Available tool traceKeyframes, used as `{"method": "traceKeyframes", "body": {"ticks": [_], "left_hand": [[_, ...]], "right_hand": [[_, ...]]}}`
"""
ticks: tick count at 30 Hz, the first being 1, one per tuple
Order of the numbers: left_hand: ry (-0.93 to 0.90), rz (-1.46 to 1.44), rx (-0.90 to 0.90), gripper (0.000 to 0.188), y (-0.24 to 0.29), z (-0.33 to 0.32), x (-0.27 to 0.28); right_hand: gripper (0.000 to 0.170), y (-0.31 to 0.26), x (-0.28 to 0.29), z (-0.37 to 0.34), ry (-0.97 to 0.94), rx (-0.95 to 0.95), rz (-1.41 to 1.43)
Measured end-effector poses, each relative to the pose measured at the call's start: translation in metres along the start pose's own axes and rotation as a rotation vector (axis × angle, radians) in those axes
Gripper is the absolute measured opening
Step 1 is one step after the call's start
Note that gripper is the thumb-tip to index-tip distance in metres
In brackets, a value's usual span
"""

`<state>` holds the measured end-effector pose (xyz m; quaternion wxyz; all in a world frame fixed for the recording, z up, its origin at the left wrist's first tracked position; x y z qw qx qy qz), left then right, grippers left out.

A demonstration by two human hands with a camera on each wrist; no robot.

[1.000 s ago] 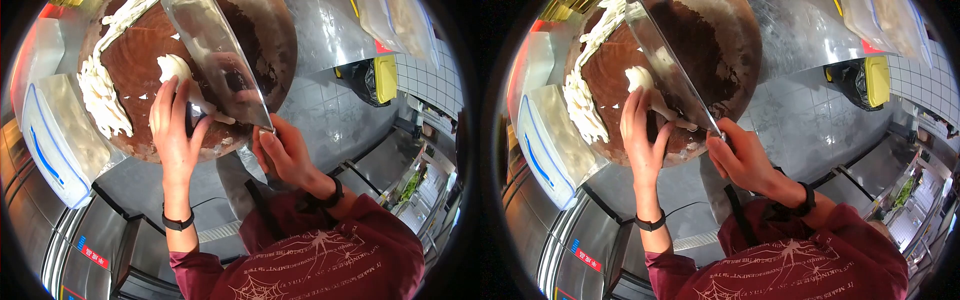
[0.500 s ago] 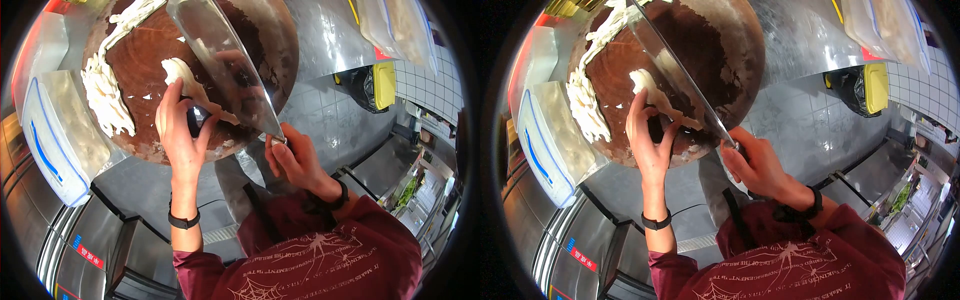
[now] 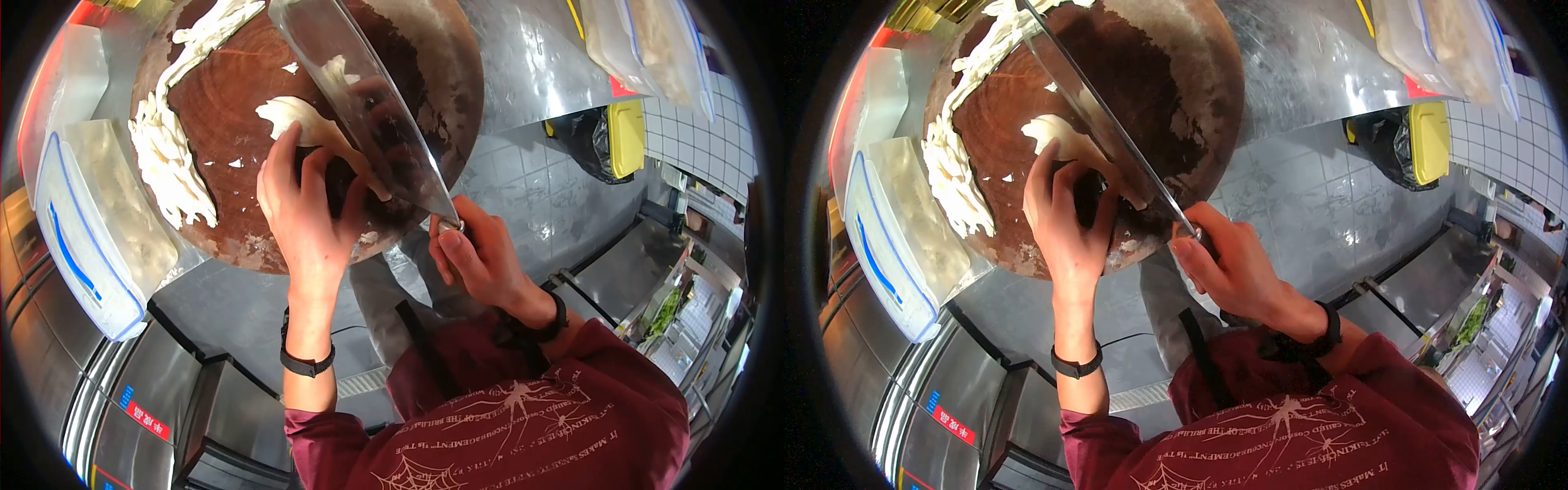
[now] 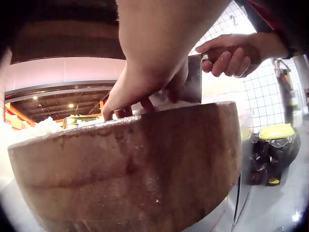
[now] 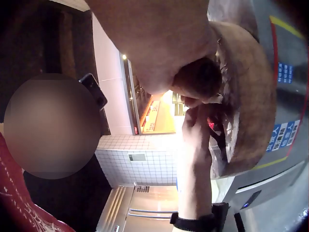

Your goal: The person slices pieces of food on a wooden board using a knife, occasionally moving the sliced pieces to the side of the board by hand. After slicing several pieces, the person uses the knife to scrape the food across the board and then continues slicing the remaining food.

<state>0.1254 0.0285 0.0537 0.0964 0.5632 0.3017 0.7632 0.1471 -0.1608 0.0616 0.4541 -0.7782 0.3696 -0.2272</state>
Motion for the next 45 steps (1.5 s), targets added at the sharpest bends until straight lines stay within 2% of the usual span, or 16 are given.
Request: {"method": "traceKeyframes", "body": {"ticks": [7, 11, 17, 19, 20, 22, 29, 34, 38, 40, 45], "left_hand": [[0.005, -0.015, 0.021, 0.055, 0.004, 0.009, 0.004], [-0.026, 0.022, -0.011, 0.057, 0.004, 0.008, 0.004], [-0.021, -0.001, -0.023, 0.060, 0.002, 0.015, 0.006], [-0.049, 0.001, -0.054, 0.064, 0.003, 0.019, 0.005], [-0.047, 0.001, -0.052, 0.064, 0.001, 0.020, 0.005], [-0.057, -0.058, -0.070, 0.065, -0.001, 0.021, 0.004], [-0.109, -0.058, -0.059, 0.065, -0.004, 0.026, 0.001], [-0.053, -0.168, -0.032, 0.065, -0.004, 0.023, -0.003], [-0.019, -0.104, -0.061, 0.066, 0.001, 0.023, 0.002], [-0.049, -0.152, -0.064, 0.066, 0.000, 0.026, 0.002], [-0.107, -0.083, -0.026, 0.065, -0.001, 0.036, 0.003]], "right_hand": [[0.017, -0.002, 0.005, 0.003, -0.006, 0.014, -0.040], [0.016, -0.001, 0.010, 0.001, -0.017, -0.007, -0.103], [0.016, -0.013, 0.025, 0.007, -0.007, 0.064, -0.221], [0.034, -0.018, 0.026, 0.010, -0.030, 0.086, -0.222], [0.034, -0.022, 0.026, 0.009, -0.032, 0.087, -0.224], [0.018, -0.020, 0.030, 0.009, 0.021, -0.033, -0.172], [0.017, -0.015, 0.029, 0.009, -0.005, -0.026, -0.203], [0.018, -0.027, 0.022, 0.012, 0.006, 0.062, -0.331], [0.019, -0.033, 0.021, 0.015, -0.018, 0.008, -0.372], [0.019, -0.038, 0.020, 0.016, -0.025, 0.059, -0.412], [0.019, -0.037, 0.022, 0.013, -0.023, 0.014, -0.421]]}}
Point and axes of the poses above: each hand's wrist, its own z-axis towards the middle knuckle, its own x-axis out of the back of the hand, y = z × x, the point moved 7 cm from there along z, towards the middle knuckle, and after that the axes turned 1 degree about y, right-handed, at the moved point
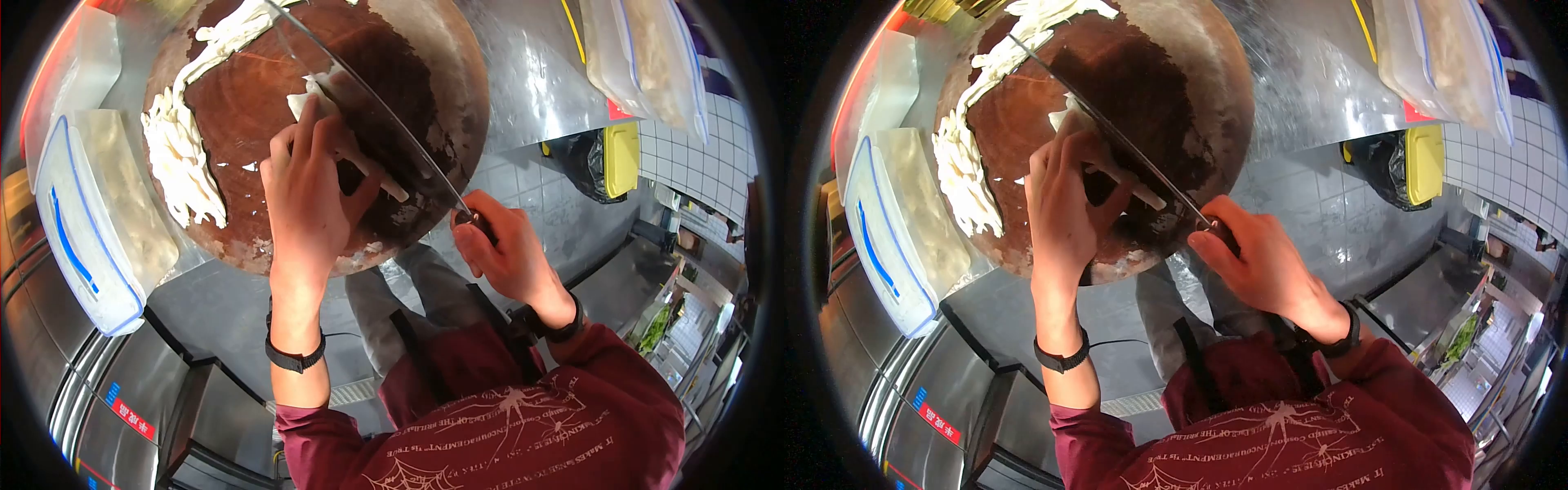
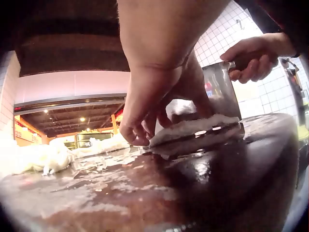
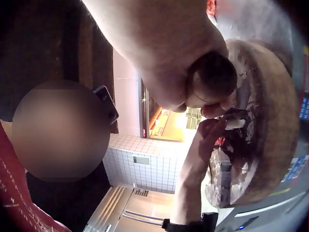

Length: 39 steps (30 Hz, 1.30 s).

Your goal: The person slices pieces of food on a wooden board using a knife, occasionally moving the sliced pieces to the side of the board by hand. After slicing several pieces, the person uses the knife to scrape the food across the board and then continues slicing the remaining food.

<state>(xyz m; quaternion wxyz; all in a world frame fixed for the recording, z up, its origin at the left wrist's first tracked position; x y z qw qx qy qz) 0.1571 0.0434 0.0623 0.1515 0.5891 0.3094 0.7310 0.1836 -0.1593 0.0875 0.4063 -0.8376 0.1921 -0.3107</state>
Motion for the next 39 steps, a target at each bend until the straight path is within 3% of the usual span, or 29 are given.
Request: {"method": "traceKeyframes", "body": {"ticks": [11, 13, 16, 25, 39], "left_hand": [[0.059, -0.037, -0.011, 0.067, 0.000, -0.003, -0.003], [0.056, -0.043, 0.072, 0.066, -0.001, -0.009, -0.004], [0.097, 0.063, 0.060, 0.066, 0.005, -0.013, -0.004], [0.124, 0.174, 0.140, 0.063, 0.011, -0.014, -0.004], [0.219, 0.147, 0.188, 0.071, 0.003, -0.029, -0.018]], "right_hand": [[0.019, 0.013, 0.002, -0.002, 0.010, -0.071, 0.046], [0.027, 0.009, -0.001, -0.001, 0.019, 0.041, 0.036], [0.019, 0.006, -0.001, 0.000, -0.005, -0.039, 0.043], [0.018, 0.001, 0.005, -0.002, -0.035, -0.028, 0.051], [0.019, 0.004, 0.007, -0.005, -0.042, -0.020, 0.025]]}}
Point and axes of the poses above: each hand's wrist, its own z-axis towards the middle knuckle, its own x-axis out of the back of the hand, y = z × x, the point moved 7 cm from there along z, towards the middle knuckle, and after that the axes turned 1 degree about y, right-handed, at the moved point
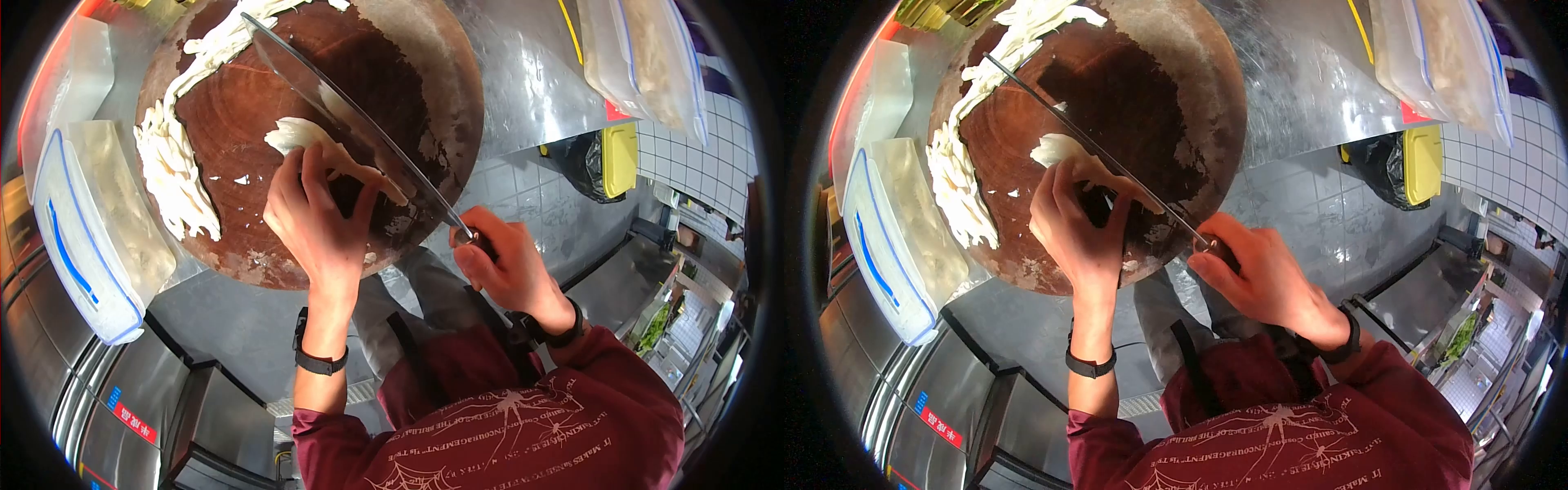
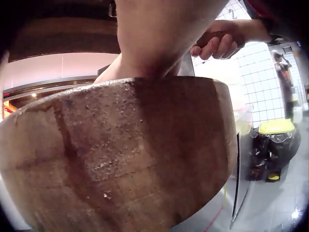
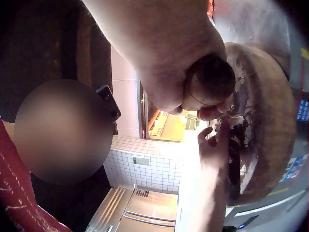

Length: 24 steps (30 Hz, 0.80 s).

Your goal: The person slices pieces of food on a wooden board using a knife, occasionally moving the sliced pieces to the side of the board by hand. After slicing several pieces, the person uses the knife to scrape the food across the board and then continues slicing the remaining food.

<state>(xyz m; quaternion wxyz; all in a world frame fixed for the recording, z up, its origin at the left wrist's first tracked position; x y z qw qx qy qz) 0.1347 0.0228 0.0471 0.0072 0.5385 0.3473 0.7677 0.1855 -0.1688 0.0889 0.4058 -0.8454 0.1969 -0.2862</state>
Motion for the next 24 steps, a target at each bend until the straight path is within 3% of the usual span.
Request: {"method": "traceKeyframes", "body": {"ticks": [4, 13, 24], "left_hand": [[0.068, -0.069, 0.012, 0.069, -0.001, -0.004, 0.000], [0.010, -0.013, -0.053, 0.060, -0.001, -0.004, 0.000], [0.019, -0.075, -0.080, 0.063, -0.004, -0.007, -0.002]], "right_hand": [[0.019, 0.001, 0.000, -0.002, 0.002, -0.012, 0.019], [0.021, -0.001, 0.003, -0.005, -0.040, -0.029, -0.018], [0.022, 0.000, 0.005, -0.012, -0.048, 0.012, -0.033]]}}
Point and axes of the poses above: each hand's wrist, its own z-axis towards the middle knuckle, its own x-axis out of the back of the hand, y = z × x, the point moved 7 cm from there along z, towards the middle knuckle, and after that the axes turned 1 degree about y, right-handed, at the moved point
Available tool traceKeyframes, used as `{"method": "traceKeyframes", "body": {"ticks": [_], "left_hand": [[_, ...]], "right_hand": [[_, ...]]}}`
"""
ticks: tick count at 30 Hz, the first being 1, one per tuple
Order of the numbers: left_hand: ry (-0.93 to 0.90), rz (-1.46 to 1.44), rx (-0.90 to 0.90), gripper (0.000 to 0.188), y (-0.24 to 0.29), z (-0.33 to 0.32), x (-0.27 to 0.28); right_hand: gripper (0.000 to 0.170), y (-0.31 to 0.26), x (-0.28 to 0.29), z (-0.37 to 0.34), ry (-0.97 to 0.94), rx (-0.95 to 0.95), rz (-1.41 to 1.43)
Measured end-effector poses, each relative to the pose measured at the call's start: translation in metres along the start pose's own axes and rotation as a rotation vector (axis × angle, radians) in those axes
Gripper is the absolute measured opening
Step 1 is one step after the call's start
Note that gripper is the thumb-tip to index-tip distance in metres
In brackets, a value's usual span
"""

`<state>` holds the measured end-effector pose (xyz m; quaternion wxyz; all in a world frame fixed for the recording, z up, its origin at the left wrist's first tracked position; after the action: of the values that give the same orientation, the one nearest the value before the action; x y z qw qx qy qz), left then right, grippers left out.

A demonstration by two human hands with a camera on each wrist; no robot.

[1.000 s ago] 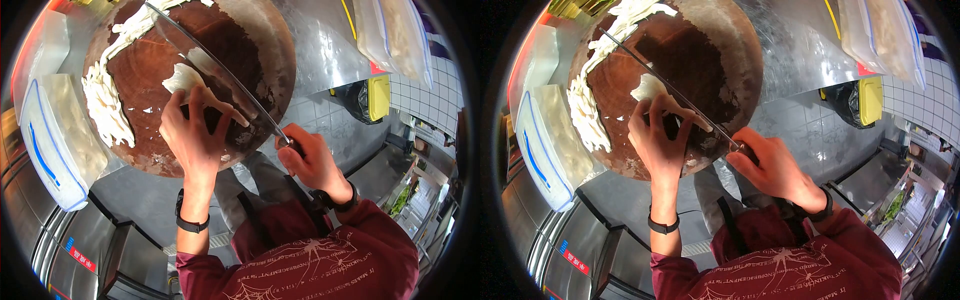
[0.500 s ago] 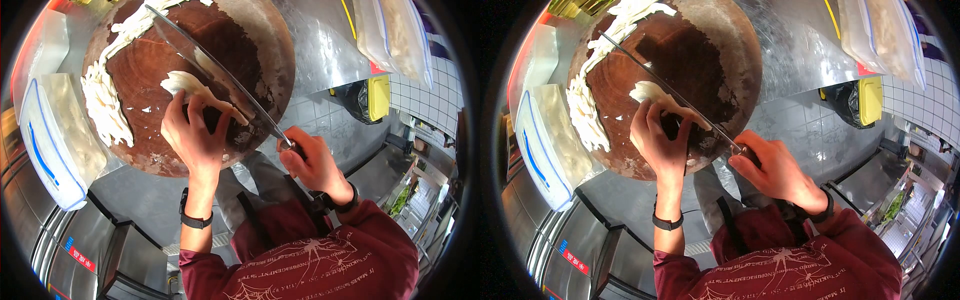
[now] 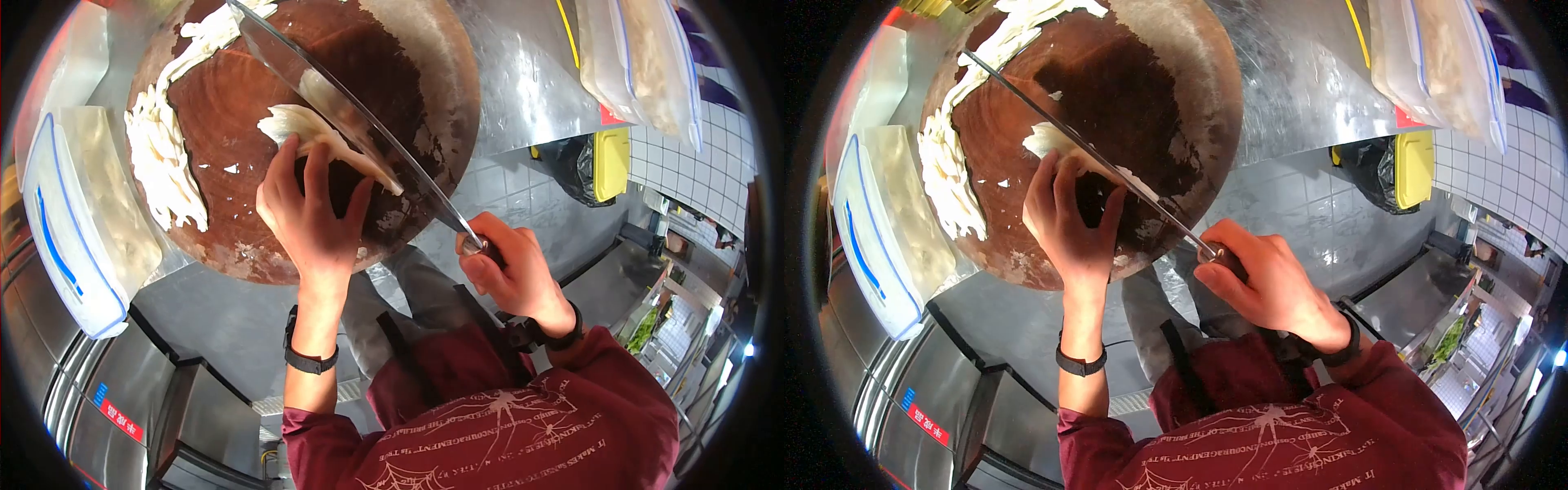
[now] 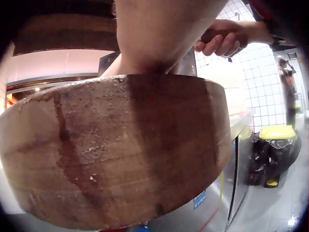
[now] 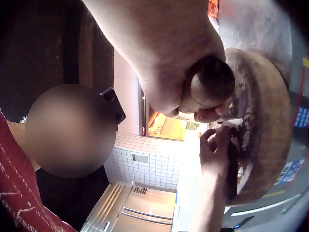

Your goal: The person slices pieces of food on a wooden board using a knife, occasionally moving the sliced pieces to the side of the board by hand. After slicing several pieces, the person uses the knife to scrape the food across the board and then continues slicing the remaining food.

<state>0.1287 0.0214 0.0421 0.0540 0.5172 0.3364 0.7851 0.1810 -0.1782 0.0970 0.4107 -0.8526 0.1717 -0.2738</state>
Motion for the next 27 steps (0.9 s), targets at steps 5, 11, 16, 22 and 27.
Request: {"method": "traceKeyframes", "body": {"ticks": [5, 11, 16, 22, 27], "left_hand": [[0.018, -0.028, 0.010, 0.063, 0.001, -0.001, 0.000], [0.022, -0.032, 0.004, 0.064, -0.001, -0.002, -0.001], [0.017, -0.020, 0.019, 0.062, -0.002, -0.002, 0.000], [0.049, -0.087, 0.062, 0.055, -0.004, -0.001, -0.001], [0.068, -0.106, 0.129, 0.055, -0.003, -0.006, -0.005]], "right_hand": [[0.022, -0.001, -0.002, 0.003, 0.015, 0.023, 0.006], [0.023, 0.000, -0.003, 0.006, -0.012, 0.076, -0.027], [0.024, -0.001, -0.004, 0.009, -0.010, 0.089, -0.038], [0.025, -0.005, -0.007, 0.011, -0.022, 0.126, -0.128], [0.026, -0.005, -0.007, 0.012, -0.042, 0.133, -0.185]]}}
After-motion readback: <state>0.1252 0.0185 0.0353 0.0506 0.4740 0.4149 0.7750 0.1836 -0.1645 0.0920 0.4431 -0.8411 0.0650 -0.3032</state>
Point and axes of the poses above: each hand's wrist, its own z-axis towards the middle knuckle, its own x-axis out of the back of the hand, y = z × x, the point moved 7 cm from there along z, towards the middle knuckle, and after that the axes turned 1 degree about y, right-handed, at the moved point
